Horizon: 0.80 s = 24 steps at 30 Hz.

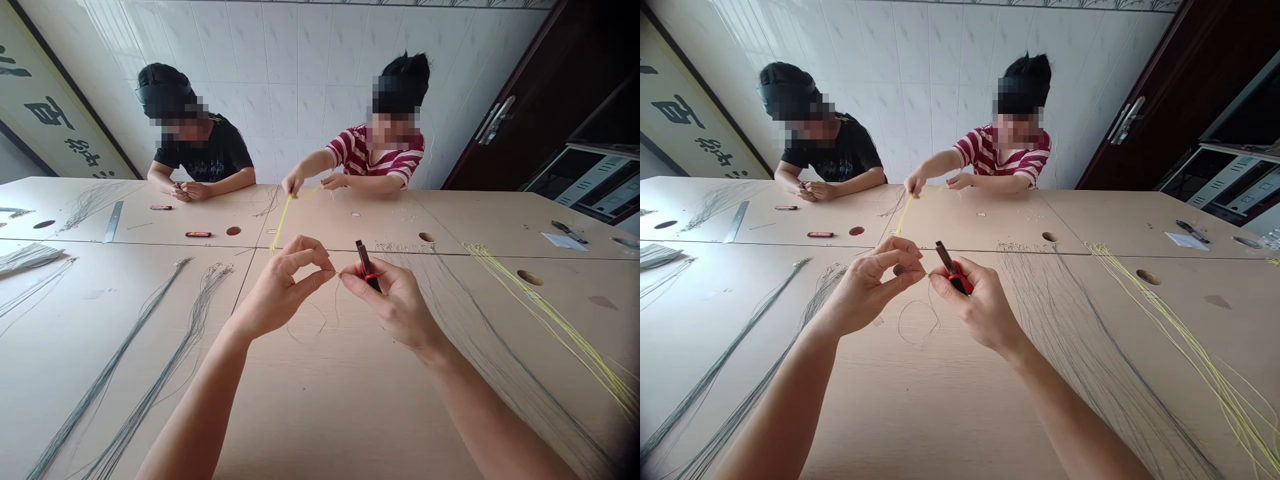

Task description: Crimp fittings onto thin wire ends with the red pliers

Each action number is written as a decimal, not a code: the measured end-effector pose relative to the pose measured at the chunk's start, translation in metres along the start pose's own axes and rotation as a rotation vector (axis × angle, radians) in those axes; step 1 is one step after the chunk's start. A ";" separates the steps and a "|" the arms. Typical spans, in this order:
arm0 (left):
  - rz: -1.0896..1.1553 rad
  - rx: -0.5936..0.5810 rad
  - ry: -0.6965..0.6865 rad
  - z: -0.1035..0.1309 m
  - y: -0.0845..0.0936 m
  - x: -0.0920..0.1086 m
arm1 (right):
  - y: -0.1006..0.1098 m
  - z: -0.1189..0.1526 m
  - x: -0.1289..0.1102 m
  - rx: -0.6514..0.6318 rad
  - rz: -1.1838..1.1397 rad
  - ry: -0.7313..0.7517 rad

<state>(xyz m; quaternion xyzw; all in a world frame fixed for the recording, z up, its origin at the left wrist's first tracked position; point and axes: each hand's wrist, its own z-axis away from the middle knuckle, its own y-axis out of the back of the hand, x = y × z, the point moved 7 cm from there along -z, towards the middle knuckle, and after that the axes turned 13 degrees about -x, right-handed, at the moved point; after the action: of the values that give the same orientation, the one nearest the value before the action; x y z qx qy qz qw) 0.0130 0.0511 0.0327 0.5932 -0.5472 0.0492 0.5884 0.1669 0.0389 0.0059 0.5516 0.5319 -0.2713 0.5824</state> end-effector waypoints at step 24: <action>-0.011 0.110 0.048 0.003 0.013 -0.009 | -0.030 -0.003 0.020 -0.199 -0.657 -0.150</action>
<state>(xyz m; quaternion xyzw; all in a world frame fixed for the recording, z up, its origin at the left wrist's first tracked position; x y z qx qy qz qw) -0.0010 0.0580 0.0337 0.6263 -0.5263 0.0902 0.5681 0.1444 0.0396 -0.0232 0.2698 0.6608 -0.4307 0.5523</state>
